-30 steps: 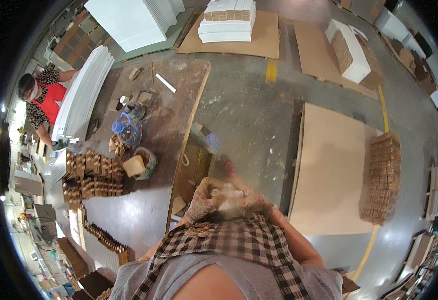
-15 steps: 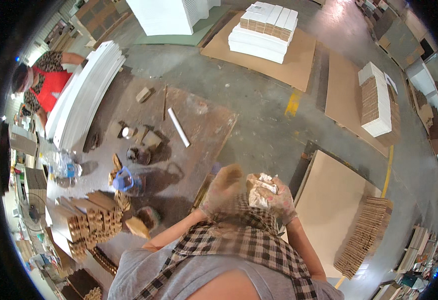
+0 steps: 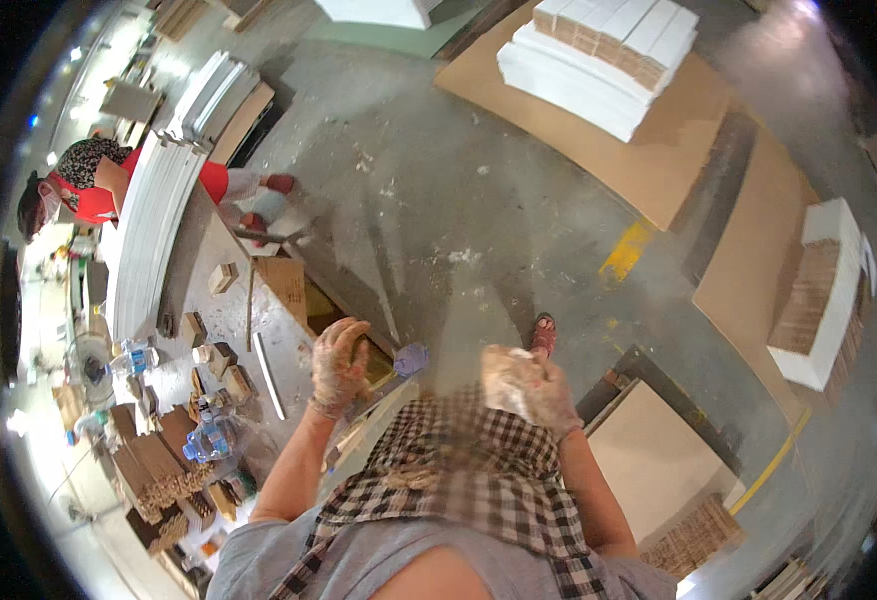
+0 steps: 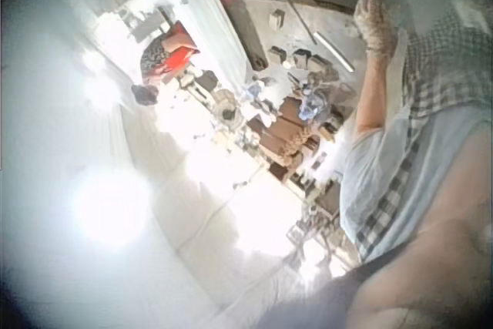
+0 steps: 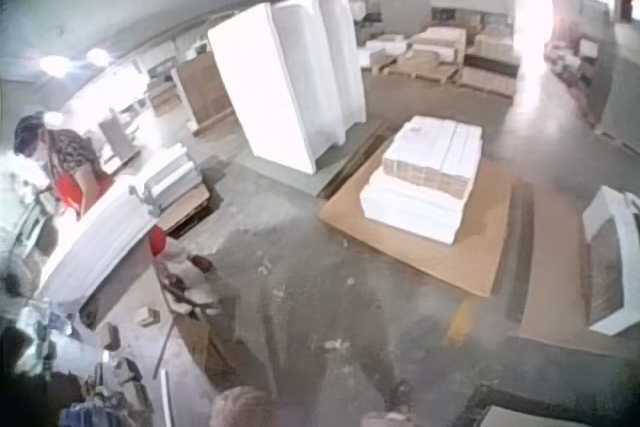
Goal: The person wipes wooden slats with a cloth and arranges them into stacks on a workbench.
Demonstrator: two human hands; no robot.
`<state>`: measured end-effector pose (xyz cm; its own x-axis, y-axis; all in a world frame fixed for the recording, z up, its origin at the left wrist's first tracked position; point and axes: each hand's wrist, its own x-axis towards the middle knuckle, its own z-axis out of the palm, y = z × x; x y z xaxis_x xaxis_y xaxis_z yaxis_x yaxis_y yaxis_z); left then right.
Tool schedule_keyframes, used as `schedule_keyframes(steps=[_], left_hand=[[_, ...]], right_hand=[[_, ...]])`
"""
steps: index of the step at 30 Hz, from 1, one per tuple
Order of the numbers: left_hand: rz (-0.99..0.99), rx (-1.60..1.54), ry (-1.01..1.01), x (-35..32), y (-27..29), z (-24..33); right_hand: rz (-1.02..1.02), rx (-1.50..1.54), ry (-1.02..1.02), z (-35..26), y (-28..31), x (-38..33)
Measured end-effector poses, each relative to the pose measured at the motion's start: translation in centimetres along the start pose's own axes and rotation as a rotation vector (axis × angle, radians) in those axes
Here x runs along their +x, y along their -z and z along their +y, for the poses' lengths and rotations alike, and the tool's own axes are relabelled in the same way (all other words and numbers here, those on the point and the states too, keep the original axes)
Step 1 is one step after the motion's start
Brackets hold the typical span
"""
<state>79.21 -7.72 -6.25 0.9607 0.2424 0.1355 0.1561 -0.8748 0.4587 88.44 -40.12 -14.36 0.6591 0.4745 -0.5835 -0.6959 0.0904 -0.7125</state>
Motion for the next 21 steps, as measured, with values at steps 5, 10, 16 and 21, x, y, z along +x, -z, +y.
schedule_keyframes(steps=[5,10,16,21], left_hand=[[-0.206,0.327,0.149,0.9,-0.9,0.5],[-0.342,0.398,0.281,2.3,-1.0,1.4],[-0.416,0.447,0.344,2.2,-1.5,1.1],[-0.415,0.409,0.346,2.0,-1.0,0.8]], right_hand=[[0.219,0.331,-0.135,-1.0,10.0,6.7],[0.188,0.193,-0.290,-1.9,12.3,11.1],[0.007,0.252,-0.372,0.3,11.2,13.3],[-0.093,0.113,-0.437,0.0,10.7,14.7]])
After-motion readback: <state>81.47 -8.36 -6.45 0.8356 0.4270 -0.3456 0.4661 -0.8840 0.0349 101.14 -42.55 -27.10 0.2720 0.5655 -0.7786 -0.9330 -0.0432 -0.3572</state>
